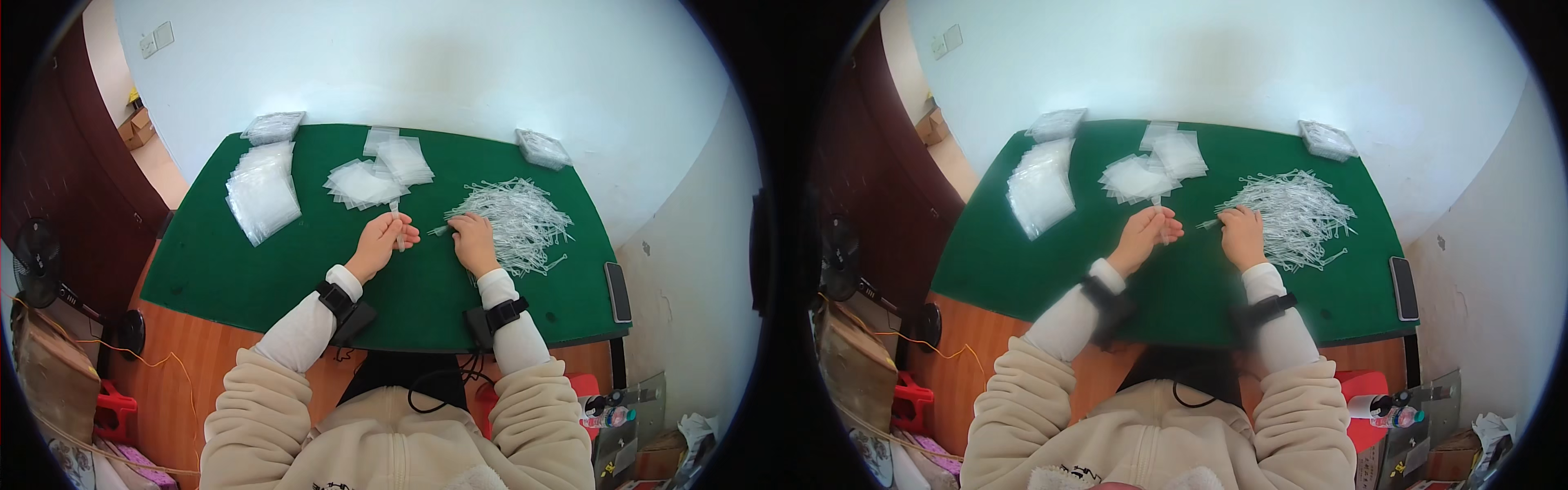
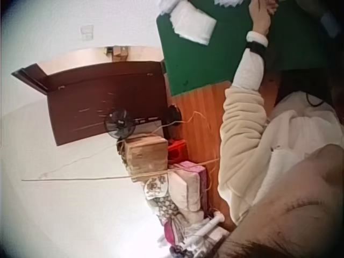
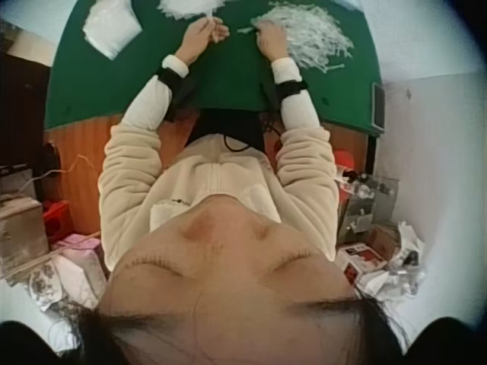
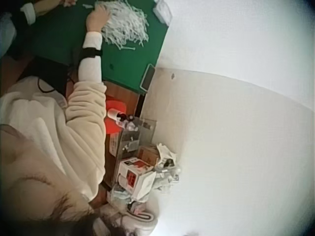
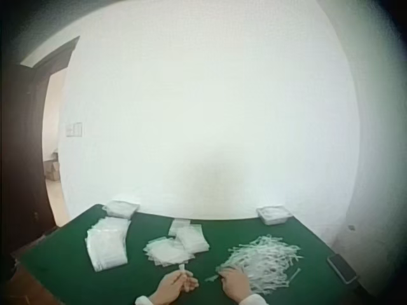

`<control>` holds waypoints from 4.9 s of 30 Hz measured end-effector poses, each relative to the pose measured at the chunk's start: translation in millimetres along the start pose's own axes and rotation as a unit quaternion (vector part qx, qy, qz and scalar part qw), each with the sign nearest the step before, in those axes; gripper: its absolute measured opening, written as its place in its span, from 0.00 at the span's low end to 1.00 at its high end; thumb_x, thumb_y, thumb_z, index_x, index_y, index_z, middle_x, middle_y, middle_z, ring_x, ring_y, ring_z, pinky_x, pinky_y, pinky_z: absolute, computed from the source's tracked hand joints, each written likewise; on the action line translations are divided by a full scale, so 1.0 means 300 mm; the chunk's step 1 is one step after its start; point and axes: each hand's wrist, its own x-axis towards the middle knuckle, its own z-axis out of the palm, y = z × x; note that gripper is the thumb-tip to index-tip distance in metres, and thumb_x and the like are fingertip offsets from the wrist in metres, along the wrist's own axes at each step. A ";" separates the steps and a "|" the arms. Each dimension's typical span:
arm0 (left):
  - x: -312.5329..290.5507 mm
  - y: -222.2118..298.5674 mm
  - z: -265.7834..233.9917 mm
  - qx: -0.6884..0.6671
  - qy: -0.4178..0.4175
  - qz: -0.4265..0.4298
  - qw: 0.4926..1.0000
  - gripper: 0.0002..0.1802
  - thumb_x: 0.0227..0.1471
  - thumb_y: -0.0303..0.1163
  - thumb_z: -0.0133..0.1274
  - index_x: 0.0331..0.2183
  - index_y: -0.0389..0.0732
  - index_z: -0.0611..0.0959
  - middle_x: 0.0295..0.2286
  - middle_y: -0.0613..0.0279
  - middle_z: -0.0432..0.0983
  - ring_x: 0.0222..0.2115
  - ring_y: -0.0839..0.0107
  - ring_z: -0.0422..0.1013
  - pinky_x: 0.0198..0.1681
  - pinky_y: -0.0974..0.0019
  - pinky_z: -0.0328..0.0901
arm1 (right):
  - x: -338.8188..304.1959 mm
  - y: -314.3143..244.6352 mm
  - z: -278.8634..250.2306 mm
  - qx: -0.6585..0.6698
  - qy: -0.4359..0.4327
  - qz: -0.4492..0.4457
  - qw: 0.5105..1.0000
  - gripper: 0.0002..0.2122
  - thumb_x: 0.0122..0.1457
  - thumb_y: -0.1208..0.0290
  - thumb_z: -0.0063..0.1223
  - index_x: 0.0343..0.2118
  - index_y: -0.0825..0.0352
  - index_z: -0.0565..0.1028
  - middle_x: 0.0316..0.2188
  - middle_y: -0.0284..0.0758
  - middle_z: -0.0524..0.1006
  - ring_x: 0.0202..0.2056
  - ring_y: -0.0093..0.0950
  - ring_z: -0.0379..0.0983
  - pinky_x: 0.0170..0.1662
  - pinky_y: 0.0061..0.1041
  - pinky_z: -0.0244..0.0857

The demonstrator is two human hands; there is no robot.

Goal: Packaging small white plastic items into clear sealable bags at a workstation.

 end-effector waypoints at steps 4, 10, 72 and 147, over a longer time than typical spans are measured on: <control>-0.010 -0.001 -0.009 -0.004 0.003 -0.009 1.000 0.13 0.58 0.34 0.38 0.39 0.34 0.70 0.33 0.56 0.73 0.34 0.67 0.72 0.39 0.67 0.67 | 0.018 -0.043 -0.059 0.008 -0.078 0.045 0.996 0.05 0.45 0.74 0.51 0.26 0.61 0.78 0.31 0.30 0.74 0.40 0.32 0.65 0.47 0.40 0.53; -0.005 -0.001 -0.011 0.003 -0.003 -0.033 0.999 0.13 0.58 0.34 0.38 0.39 0.35 0.70 0.33 0.56 0.73 0.34 0.67 0.72 0.39 0.68 0.67 | 0.020 -0.081 -0.084 -0.038 -0.093 0.062 0.993 0.03 0.46 0.72 0.51 0.21 0.59 0.76 0.26 0.29 0.73 0.37 0.31 0.65 0.42 0.35 0.53; -0.026 0.002 0.028 0.246 -0.167 0.070 0.952 0.11 0.56 0.28 0.41 0.37 0.33 0.75 0.31 0.61 0.74 0.33 0.74 0.70 0.40 0.71 0.64 | 0.044 -0.207 -0.143 0.576 -0.097 0.136 0.800 0.04 0.47 0.81 0.55 0.28 0.72 0.75 0.24 0.31 0.72 0.22 0.19 0.73 0.26 0.15 0.66; -0.006 -0.003 -0.009 0.022 -0.056 -0.018 0.998 0.12 0.57 0.32 0.40 0.38 0.35 0.73 0.33 0.58 0.73 0.36 0.69 0.72 0.40 0.69 0.66 | 0.026 -0.092 -0.108 0.105 -0.053 0.033 0.993 0.05 0.43 0.73 0.57 0.25 0.66 0.77 0.23 0.33 0.73 0.30 0.32 0.70 0.33 0.30 0.65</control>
